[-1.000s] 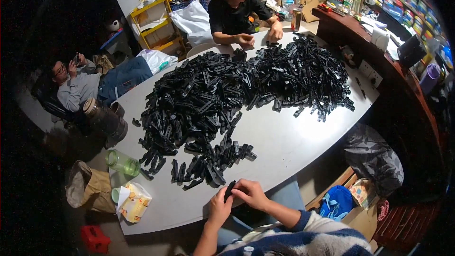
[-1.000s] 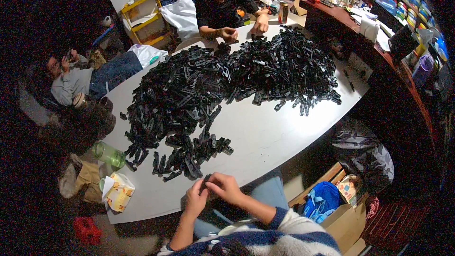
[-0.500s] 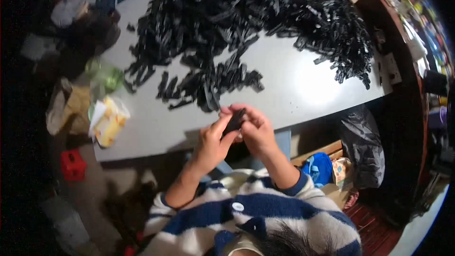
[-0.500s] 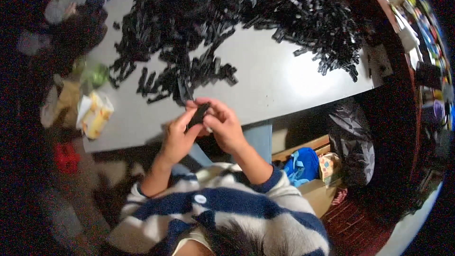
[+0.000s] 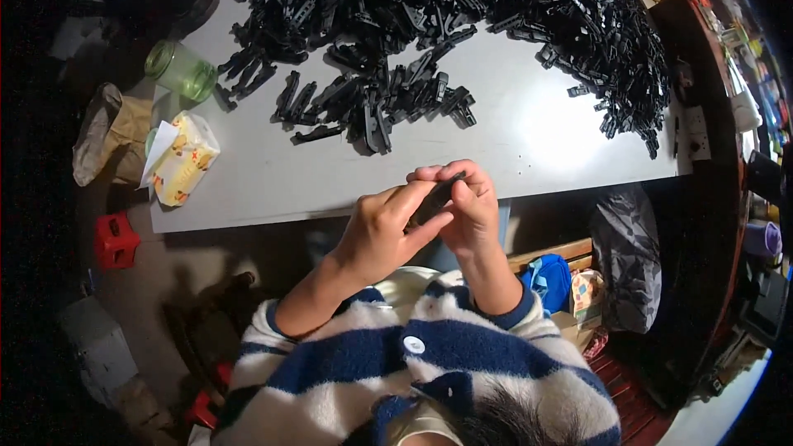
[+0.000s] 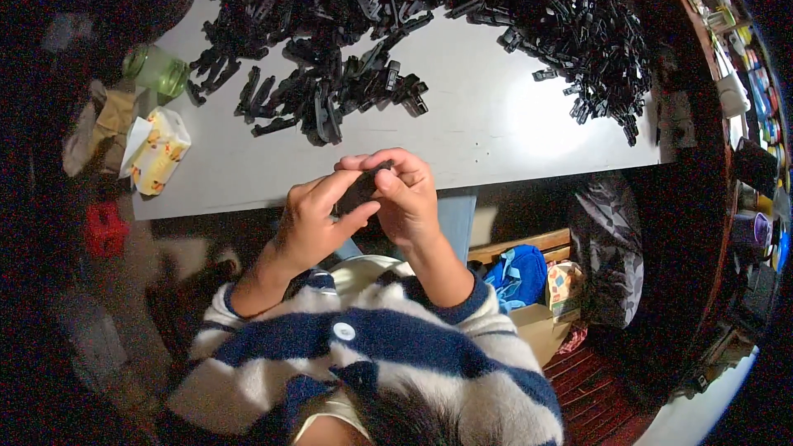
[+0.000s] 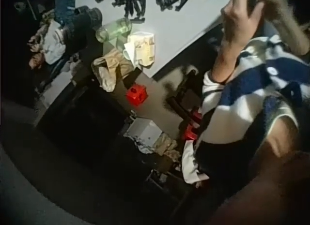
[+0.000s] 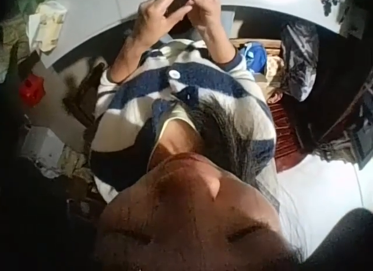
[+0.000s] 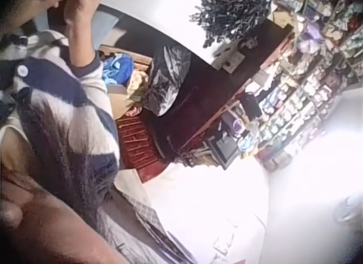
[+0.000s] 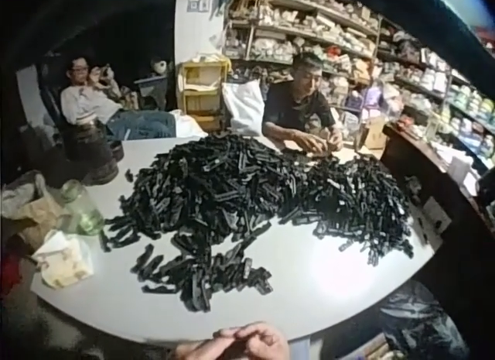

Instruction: Picking up small black plastic components from a pile on a table to inspect them.

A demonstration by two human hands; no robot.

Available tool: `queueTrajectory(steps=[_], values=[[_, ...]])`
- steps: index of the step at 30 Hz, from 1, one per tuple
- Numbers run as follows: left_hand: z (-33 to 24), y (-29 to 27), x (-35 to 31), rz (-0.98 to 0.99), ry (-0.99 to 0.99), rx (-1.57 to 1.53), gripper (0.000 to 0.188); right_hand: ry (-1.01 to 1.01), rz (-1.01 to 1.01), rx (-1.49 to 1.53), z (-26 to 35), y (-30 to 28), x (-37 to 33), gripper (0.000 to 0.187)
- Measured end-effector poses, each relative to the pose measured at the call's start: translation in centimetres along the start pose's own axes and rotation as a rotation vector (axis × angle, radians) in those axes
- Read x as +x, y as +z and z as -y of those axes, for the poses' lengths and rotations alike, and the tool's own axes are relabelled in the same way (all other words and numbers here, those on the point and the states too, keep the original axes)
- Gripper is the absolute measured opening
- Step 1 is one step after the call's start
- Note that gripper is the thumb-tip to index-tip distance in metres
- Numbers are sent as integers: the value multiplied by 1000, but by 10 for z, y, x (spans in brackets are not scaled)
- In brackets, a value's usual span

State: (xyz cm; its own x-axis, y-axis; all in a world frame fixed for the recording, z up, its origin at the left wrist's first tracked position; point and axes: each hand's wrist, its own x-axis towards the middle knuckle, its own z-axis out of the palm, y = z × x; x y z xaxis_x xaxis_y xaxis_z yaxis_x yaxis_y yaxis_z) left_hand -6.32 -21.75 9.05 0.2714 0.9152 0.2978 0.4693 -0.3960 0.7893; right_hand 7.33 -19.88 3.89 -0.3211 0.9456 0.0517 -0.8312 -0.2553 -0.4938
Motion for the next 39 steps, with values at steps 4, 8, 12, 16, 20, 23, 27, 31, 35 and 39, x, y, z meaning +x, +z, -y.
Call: queueTrajectory(steps=[4,8,12,16,20,23,27,31,35,39], values=[[4,2,-4,54,24,-55,32,67,11,41,4,-6,-5,22],[22,11,-14,57,-133,-166,32,95,-19,-101,2,-8,-5,24],[36,11,-13,66,-175,-128,28,80,-104,-368,4,-23,2,25],[75,-1,-10,-204,-268,24,14,-345,-377,-1281,29,-53,38,17],[97,-2,10,-362,-293,137,11,-451,-383,-1898,33,-54,59,21],[105,3,21,-268,-295,434,13,-379,-366,-2048,34,-63,64,18],[124,3,14,-382,-169,303,11,-408,-420,-1757,41,-76,59,10],[128,-4,6,-452,-139,229,6,-428,-471,-1424,48,-71,57,8],[85,-9,10,-330,-415,-441,12,-143,-355,-1010,53,-18,45,7],[49,-1,14,-280,-389,-364,15,16,-189,-770,32,14,28,11]])
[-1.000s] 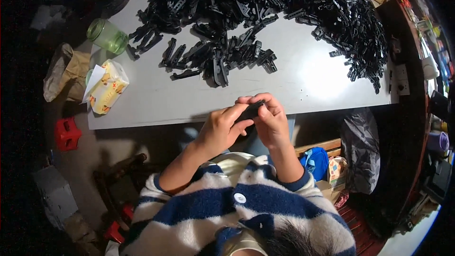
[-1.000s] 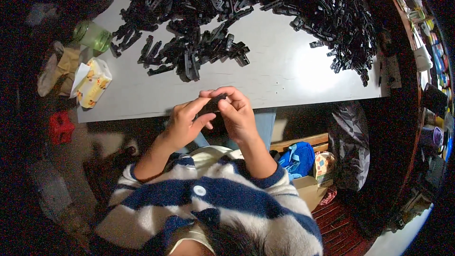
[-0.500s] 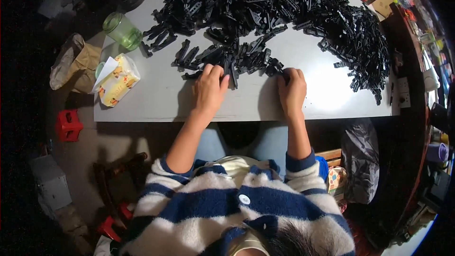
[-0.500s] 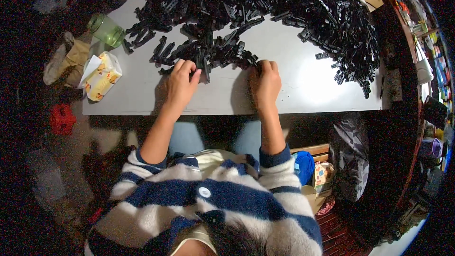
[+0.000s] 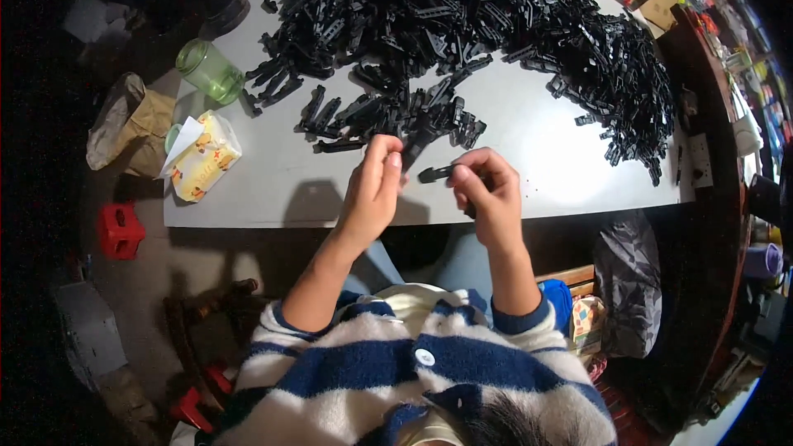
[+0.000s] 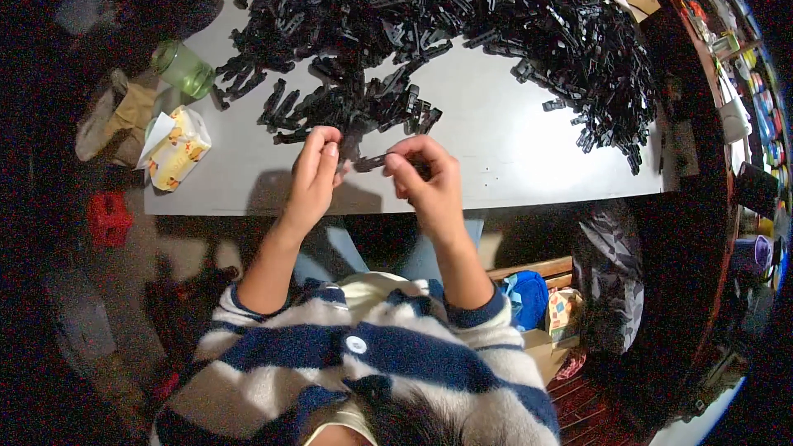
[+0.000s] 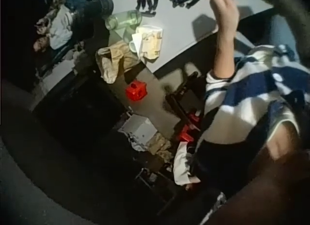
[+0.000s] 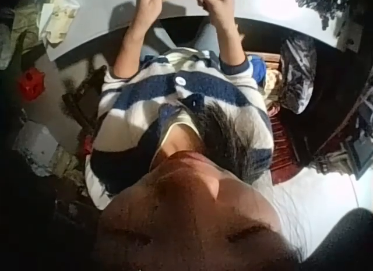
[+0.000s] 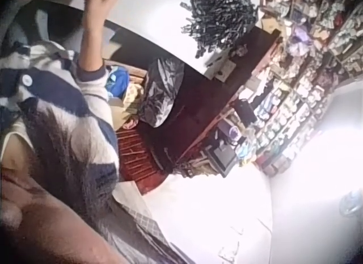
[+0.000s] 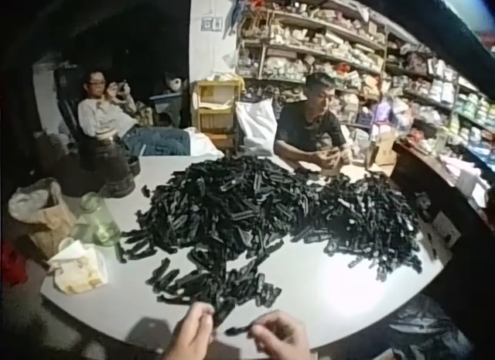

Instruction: Picking up small black plastic components from a pile on a table to inspect them.

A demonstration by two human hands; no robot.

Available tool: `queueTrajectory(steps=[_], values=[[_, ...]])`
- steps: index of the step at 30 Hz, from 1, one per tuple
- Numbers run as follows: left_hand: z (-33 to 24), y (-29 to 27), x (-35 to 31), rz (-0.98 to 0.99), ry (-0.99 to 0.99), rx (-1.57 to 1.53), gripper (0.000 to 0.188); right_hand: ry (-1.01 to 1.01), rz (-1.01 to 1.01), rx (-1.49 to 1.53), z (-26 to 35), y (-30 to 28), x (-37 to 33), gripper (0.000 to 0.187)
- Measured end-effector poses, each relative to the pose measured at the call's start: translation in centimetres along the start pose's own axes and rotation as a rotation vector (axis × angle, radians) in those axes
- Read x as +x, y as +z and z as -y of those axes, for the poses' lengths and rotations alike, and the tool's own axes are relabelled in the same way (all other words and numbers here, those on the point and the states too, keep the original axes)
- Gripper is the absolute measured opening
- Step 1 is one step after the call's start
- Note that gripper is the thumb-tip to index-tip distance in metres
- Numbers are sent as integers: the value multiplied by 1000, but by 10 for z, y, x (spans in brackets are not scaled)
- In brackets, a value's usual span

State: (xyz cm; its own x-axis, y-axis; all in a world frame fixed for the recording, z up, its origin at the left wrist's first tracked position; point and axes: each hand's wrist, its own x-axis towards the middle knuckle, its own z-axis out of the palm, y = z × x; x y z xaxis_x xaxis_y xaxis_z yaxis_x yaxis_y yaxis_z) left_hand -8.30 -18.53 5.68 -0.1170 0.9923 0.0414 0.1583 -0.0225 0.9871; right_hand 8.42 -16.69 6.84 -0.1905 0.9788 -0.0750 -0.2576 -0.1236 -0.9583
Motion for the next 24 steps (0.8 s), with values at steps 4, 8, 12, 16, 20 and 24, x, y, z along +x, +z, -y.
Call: queueTrajectory(steps=[4,8,12,16,20,24], values=[[-19,-2,-9,182,-62,24,22,-10,14,72,5,8,-6,13],[-19,-3,-10,242,-43,-136,25,-29,25,56,8,7,-10,14],[-27,-2,-15,211,54,9,31,-33,16,42,11,9,-12,13],[-31,3,-20,212,241,226,33,-95,-8,-59,12,13,-17,12],[-34,6,-21,155,337,330,34,-170,-50,-203,14,15,-24,10],[-32,4,-25,183,199,206,33,-326,-84,-322,7,14,-22,19]])
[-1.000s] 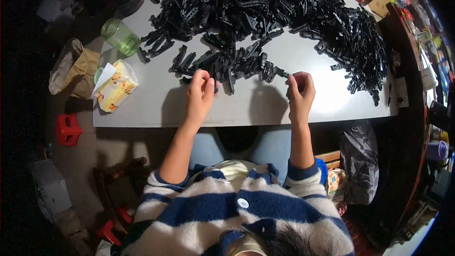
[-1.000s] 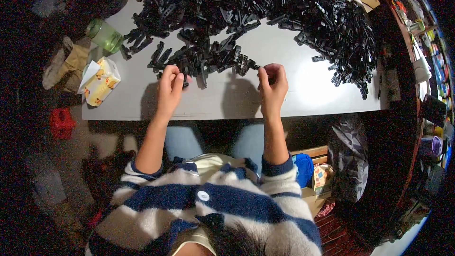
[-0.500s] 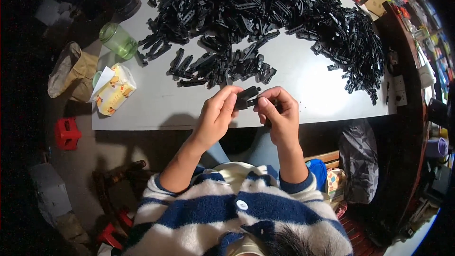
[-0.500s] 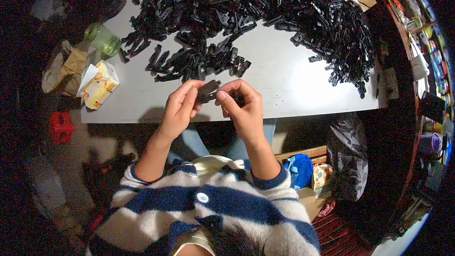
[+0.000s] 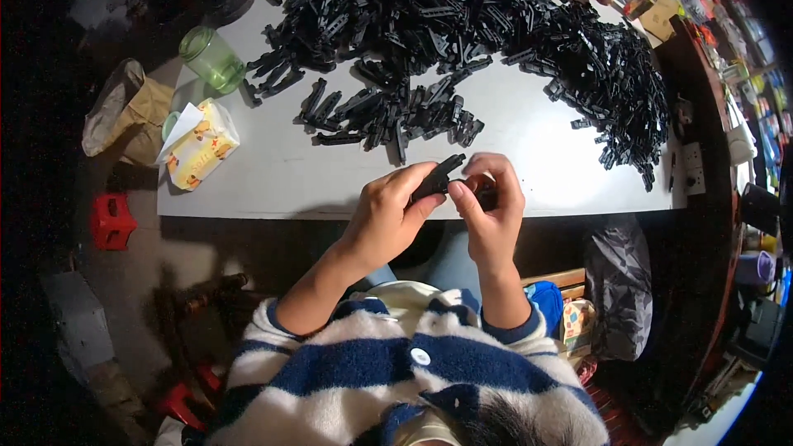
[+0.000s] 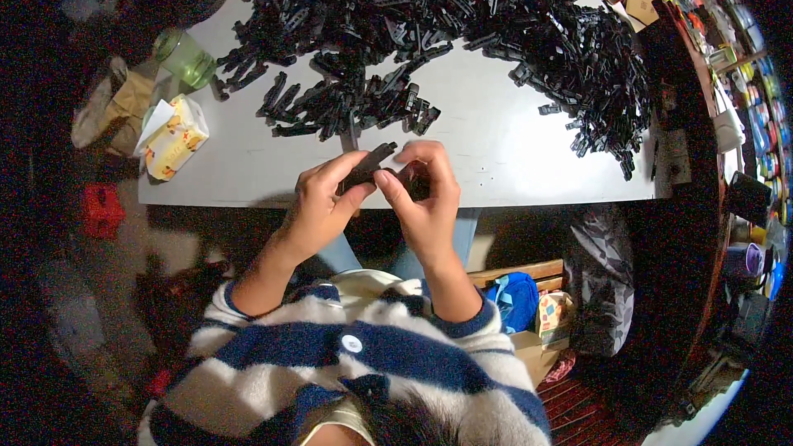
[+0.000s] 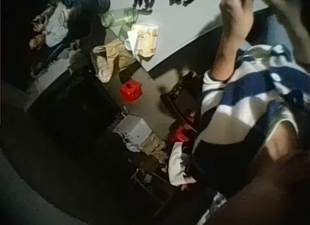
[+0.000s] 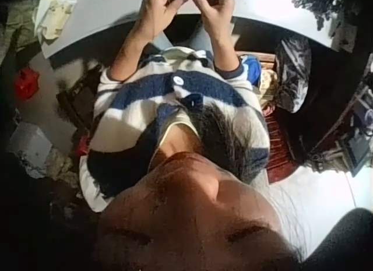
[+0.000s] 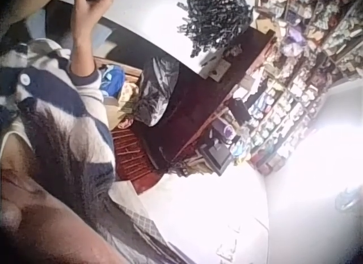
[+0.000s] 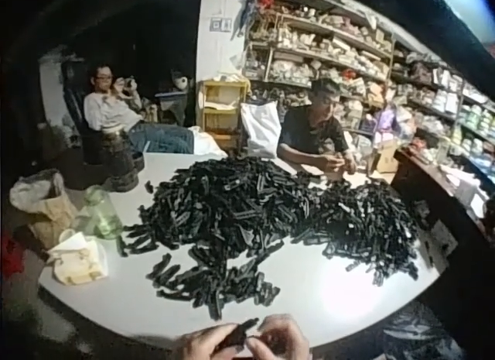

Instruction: Picking up small black plastic components from a pile on a table to inspect them.

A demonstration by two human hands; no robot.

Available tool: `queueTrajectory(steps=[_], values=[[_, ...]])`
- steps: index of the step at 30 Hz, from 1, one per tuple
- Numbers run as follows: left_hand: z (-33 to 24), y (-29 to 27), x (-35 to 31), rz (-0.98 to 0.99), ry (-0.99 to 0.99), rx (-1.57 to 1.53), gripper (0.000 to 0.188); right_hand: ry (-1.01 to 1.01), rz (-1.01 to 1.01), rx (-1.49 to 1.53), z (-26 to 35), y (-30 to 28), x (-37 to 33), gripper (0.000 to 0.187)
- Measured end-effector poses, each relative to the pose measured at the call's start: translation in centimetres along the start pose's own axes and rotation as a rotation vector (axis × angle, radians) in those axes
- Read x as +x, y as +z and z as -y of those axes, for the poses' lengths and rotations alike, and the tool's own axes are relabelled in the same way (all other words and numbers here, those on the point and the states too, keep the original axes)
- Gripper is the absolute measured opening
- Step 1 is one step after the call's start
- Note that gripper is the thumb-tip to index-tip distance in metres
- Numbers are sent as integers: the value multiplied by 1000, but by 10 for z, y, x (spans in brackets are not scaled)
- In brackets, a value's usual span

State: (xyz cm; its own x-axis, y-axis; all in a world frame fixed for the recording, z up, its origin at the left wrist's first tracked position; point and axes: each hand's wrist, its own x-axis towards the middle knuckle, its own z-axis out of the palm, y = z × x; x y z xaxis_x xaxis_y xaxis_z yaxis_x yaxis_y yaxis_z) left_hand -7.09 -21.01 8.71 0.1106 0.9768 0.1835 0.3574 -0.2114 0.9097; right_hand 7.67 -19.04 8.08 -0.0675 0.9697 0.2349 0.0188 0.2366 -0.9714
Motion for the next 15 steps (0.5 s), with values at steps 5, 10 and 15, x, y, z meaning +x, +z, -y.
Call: queueTrajectory(steps=[5,10,15], values=[[-10,-3,-5,61,30,-153,31,278,183,611,-4,0,-3,42],[-5,4,-10,26,134,-59,29,286,188,723,-21,-4,-11,30],[-2,9,-14,18,125,-62,29,316,184,742,-27,-6,-12,28]])
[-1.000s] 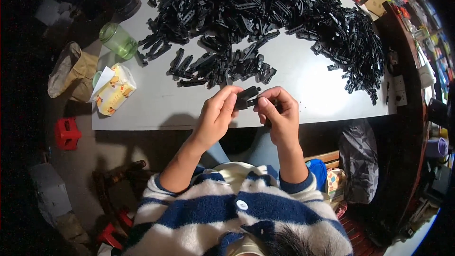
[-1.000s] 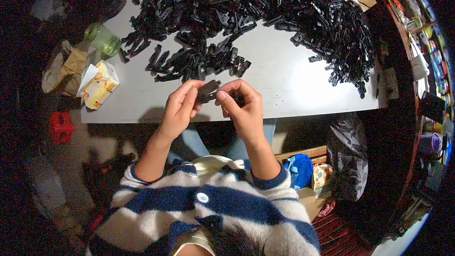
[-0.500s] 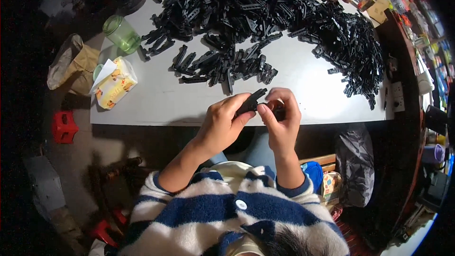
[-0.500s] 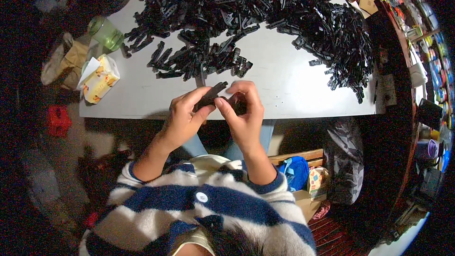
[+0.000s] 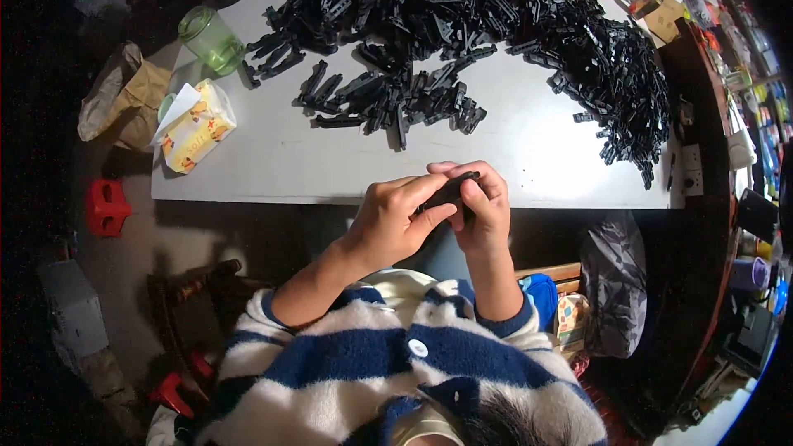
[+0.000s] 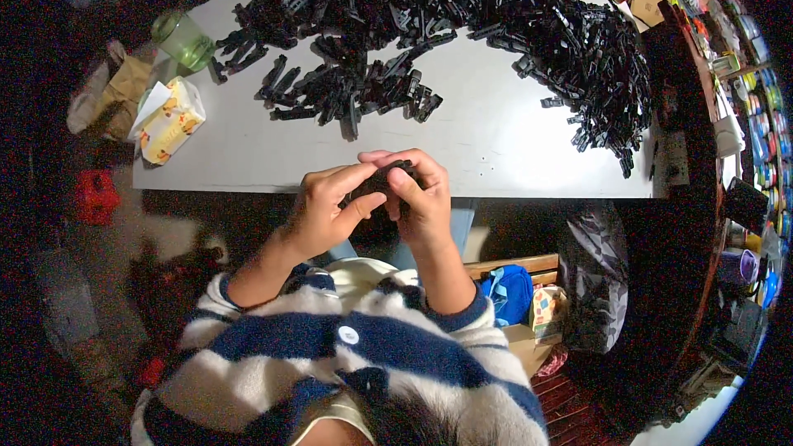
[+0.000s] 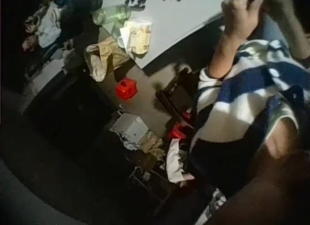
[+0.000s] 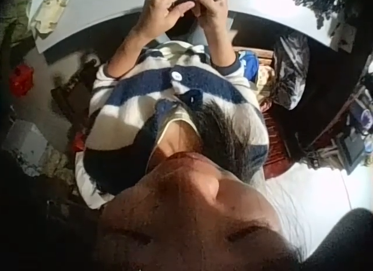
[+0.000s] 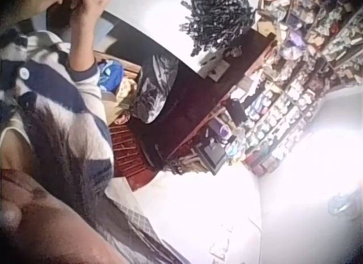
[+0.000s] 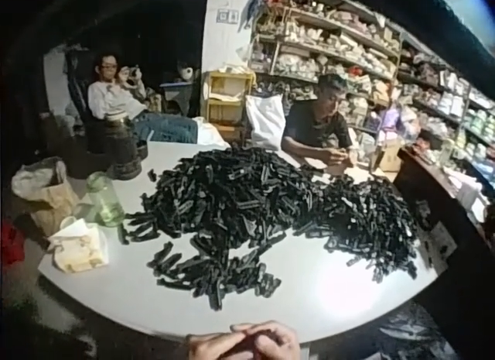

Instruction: Picking up small black plastic components from a pile on a table to inspect them.

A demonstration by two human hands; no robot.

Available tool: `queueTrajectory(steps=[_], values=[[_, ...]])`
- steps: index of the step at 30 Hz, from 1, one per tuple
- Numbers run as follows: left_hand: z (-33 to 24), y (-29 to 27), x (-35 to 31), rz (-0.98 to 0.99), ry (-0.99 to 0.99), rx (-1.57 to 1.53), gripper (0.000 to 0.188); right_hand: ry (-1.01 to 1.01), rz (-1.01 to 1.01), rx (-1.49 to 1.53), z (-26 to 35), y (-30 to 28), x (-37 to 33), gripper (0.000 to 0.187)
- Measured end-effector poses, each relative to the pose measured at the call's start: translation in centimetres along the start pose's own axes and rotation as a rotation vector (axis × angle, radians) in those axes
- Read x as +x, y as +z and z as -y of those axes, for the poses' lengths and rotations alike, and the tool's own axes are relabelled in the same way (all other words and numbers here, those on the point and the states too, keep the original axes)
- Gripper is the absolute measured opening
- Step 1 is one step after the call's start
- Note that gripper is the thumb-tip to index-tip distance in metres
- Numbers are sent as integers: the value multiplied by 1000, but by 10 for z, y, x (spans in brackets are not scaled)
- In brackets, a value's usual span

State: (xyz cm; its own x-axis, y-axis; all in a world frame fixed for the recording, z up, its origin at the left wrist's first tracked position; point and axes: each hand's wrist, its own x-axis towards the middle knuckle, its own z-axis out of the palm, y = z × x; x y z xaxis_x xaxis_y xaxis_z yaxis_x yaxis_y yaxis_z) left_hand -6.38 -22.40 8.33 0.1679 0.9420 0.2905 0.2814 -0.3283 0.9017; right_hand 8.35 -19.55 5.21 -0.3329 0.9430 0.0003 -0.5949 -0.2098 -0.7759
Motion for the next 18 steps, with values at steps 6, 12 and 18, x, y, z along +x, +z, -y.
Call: queueTrajectory(steps=[6,12,18], values=[[4,0,-2,25,48,109,31,9,30,164,-11,1,-7,28],[-2,1,-2,67,121,285,35,-22,32,190,-21,-12,-10,30],[7,-4,-8,159,139,334,39,34,54,231,-31,-22,-21,30]])
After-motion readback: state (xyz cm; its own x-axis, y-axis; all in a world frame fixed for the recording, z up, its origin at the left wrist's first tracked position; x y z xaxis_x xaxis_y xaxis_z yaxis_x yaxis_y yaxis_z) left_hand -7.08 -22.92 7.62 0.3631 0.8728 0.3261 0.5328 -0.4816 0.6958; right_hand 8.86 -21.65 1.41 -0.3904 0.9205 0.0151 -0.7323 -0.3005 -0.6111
